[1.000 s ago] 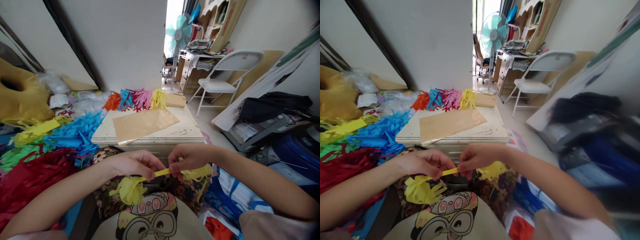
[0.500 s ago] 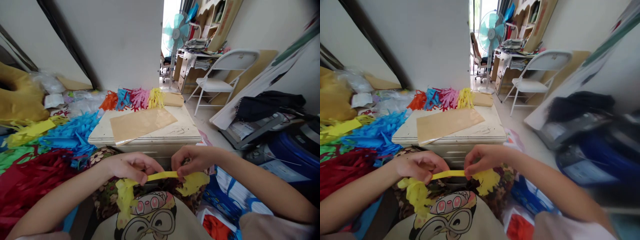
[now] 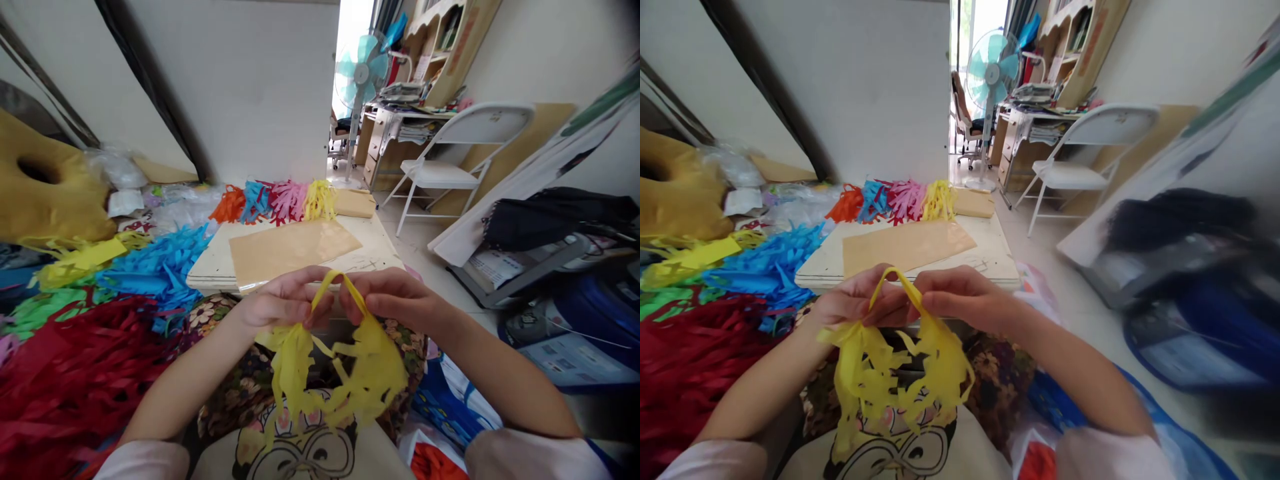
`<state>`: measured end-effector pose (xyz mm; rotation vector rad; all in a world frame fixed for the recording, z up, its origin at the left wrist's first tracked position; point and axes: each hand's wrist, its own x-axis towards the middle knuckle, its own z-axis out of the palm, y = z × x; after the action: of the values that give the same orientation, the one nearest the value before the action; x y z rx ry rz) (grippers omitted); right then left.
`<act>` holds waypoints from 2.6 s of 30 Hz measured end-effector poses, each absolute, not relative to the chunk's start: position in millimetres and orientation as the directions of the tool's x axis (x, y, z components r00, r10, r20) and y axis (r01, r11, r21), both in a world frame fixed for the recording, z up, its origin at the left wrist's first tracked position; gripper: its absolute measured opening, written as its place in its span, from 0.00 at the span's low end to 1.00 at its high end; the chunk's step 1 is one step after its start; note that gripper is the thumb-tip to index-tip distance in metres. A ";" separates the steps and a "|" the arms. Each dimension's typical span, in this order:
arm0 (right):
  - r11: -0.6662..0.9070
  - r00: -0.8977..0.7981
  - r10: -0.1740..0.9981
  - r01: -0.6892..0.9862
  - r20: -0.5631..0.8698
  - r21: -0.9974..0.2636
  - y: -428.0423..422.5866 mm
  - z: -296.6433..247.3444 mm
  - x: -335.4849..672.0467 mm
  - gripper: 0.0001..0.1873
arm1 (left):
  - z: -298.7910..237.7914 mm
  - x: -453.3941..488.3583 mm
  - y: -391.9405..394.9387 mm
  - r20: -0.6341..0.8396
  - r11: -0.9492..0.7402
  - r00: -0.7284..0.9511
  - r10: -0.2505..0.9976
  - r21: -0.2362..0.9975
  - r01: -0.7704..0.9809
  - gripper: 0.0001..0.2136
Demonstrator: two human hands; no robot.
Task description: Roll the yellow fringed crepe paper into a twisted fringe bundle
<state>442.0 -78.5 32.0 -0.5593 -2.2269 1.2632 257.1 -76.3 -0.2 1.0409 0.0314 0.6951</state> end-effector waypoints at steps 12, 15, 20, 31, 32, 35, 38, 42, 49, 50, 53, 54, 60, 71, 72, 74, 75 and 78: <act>0.204 -0.718 0.676 -0.038 0.169 -0.978 -79.2 32.3 433.4 0.09 | -0.6 260.1 -71.8 0.231 0.287 0.739 0.632 0.816 -0.501 0.16; 0.265 -0.681 0.700 -0.035 0.217 -0.964 -77.4 30.6 430.4 0.07 | -0.9 260.2 -69.5 0.230 0.242 0.710 0.666 0.834 -0.496 0.16; 0.349 -0.584 0.760 -0.005 0.286 -0.937 -77.5 30.8 420.0 0.10 | -2.1 262.5 -68.4 0.201 0.200 0.635 0.746 0.842 -0.501 0.16; 0.544 -0.517 0.755 0.153 0.402 -0.825 -86.8 34.3 413.8 0.08 | -11.2 267.3 -68.6 0.251 0.175 0.629 0.735 0.827 -0.534 0.14; 0.547 -0.512 0.757 0.155 0.407 -0.823 -86.8 34.0 413.9 0.08 | -11.8 267.7 -68.2 0.265 0.159 0.624 0.735 0.828 -0.538 0.14; 0.528 -0.510 0.770 0.175 0.382 -0.831 -86.9 33.9 414.1 0.10 | -11.5 268.9 -67.2 0.312 0.114 0.623 0.717 0.829 -0.547 0.13; 0.529 -0.525 0.766 0.186 0.371 -0.828 -86.8 34.4 414.3 0.09 | -9.9 269.7 -66.1 0.349 0.078 0.636 0.689 0.836 -0.543 0.13; 0.546 -0.511 0.765 0.194 0.391 -0.815 -84.6 33.7 414.4 0.10 | -10.7 270.3 -64.3 0.353 0.092 0.654 0.669 0.834 -0.543 0.12; 0.478 -0.492 0.805 0.204 0.333 -0.854 -84.0 28.6 415.3 0.07 | -14.7 270.9 -59.1 0.378 -0.022 0.651 0.659 0.874 -0.485 0.10; 0.472 -0.485 0.811 0.211 0.327 -0.856 -85.0 27.4 415.1 0.06 | -14.9 270.7 -58.2 0.392 -0.046 0.640 0.661 0.872 -0.487 0.10; 0.473 -0.451 0.830 0.261 0.327 -0.841 -87.5 23.3 413.6 0.06 | -14.7 269.0 -56.4 0.391 -0.075 0.613 0.687 0.877 -0.475 0.11; 0.474 -0.441 0.836 0.283 0.326 -0.834 -87.8 21.8 413.1 0.07 | -14.4 268.0 -56.2 0.381 -0.077 0.607 0.698 0.882 -0.466 0.11; 0.487 -0.562 0.796 0.376 0.224 -0.788 -82.6 17.1 416.9 0.09 | -8.5 255.5 -55.3 0.330 -0.082 0.668 0.667 0.924 -0.374 0.12; 0.706 -0.714 0.700 0.698 -0.033 -0.118 -87.4 26.5 423.7 0.10 | 18.9 243.1 -56.0 -0.256 -0.226 0.757 0.601 0.854 0.469 0.07; 0.716 -0.720 0.692 0.693 -0.046 -0.085 -87.5 25.4 422.7 0.11 | 19.1 244.0 -58.2 -0.257 -0.250 0.744 0.617 0.832 0.495 0.06; 0.735 -0.735 0.675 0.678 -0.056 -0.035 -86.7 22.7 421.2 0.12 | 18.6 245.5 -62.8 -0.234 -0.299 0.711 0.663 0.788 0.539 0.06; 0.739 -0.738 0.672 0.673 -0.060 -0.012 -86.0 21.5 420.8 0.12 | 18.1 246.0 -65.1 -0.218 -0.320 0.694 0.686 0.767 0.556 0.06; 0.733 -0.730 0.680 0.677 -0.070 0.068 -83.9 19.6 420.6 0.12 | 15.8 246.8 -70.5 -0.174 -0.360 0.658 0.733 0.722 0.591 0.06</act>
<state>420.6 -83.9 19.6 -1.1803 -3.0077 -0.0618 246.8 -70.5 15.8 2.0768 1.0229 0.2259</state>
